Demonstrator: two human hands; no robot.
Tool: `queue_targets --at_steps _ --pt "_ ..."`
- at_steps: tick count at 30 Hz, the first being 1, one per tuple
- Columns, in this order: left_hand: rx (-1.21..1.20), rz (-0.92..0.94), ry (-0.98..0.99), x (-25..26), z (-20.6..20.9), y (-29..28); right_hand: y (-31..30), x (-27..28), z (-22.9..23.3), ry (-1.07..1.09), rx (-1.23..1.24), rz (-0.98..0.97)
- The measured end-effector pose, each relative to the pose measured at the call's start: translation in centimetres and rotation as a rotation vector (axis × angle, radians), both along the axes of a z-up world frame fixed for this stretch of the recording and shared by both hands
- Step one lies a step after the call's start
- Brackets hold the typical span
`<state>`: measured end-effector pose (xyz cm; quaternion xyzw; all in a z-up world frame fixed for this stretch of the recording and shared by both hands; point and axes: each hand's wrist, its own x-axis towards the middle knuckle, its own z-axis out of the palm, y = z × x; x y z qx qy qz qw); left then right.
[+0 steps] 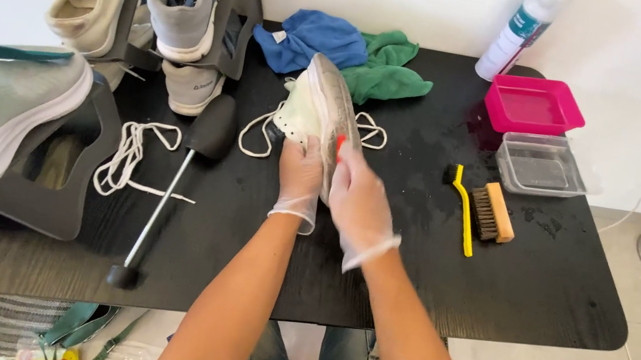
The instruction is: Cleaning the sole of a white sneaker using a small brush and cleaning solution.
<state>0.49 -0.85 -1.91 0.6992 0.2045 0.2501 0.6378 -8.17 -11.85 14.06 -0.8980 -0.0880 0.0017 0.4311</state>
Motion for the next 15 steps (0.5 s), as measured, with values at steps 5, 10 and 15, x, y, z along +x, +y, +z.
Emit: queue_targets --at_steps 5,10,15 --pt "-0.009 -0.028 0.063 -0.5 1.2 -0.2 -0.7 -2.4 0.3 0.157 -0.045 -0.049" --pt "0.052 0.012 0.036 -2.2 3.6 -1.0 0.3 1.8 0.5 0.086 -0.061 -0.028" --pt "-0.004 -0.005 0.077 0.0 0.8 0.2 -0.4 0.4 0.5 0.075 -0.1 0.007"
